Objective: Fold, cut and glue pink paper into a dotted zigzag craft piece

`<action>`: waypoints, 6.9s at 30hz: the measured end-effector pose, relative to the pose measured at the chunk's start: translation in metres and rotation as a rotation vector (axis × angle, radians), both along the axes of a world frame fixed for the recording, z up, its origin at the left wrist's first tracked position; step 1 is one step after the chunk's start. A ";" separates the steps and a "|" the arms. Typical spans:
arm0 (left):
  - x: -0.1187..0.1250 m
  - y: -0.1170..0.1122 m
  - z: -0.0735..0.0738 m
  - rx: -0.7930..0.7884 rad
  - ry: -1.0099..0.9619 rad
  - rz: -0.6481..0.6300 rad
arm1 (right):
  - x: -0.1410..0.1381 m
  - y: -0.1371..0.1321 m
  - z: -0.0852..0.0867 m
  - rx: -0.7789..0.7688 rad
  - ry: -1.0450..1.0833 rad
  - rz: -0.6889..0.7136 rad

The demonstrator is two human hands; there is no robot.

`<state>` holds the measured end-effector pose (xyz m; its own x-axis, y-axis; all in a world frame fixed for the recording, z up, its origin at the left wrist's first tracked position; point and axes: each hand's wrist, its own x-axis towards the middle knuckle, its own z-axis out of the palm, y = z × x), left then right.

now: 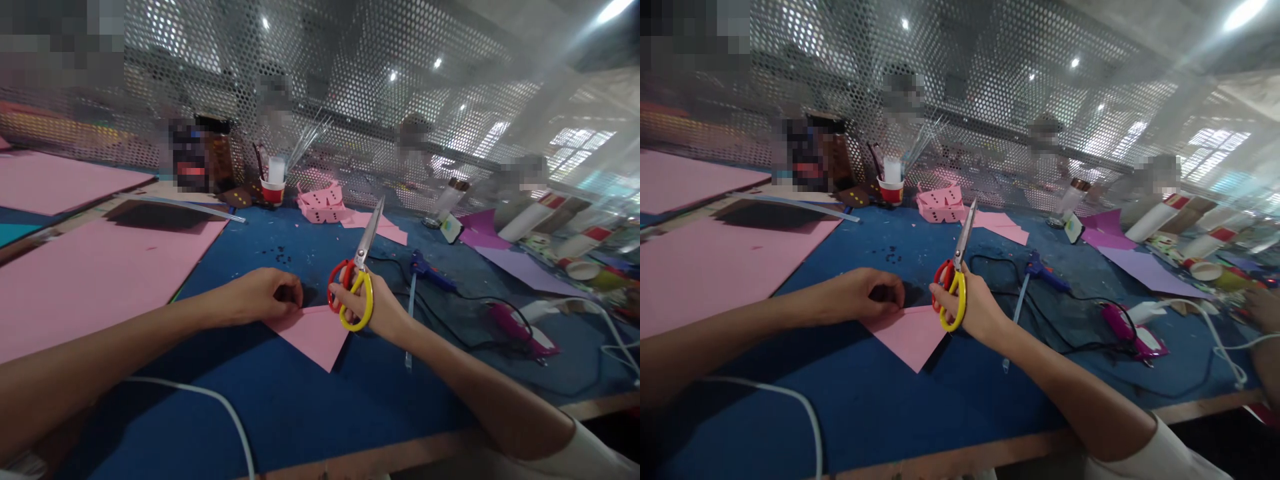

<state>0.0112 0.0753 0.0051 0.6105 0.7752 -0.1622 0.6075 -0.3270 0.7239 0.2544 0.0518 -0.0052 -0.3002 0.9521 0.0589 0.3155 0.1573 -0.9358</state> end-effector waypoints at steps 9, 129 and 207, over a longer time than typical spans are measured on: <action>-0.001 0.000 -0.002 0.039 0.004 -0.002 | 0.016 0.002 0.003 0.046 -0.073 -0.039; -0.041 -0.021 0.005 0.179 0.122 0.099 | -0.045 -0.010 -0.004 -0.065 0.114 0.064; -0.032 -0.033 -0.004 0.360 0.100 0.113 | 0.111 0.091 0.080 0.286 -1.100 -0.442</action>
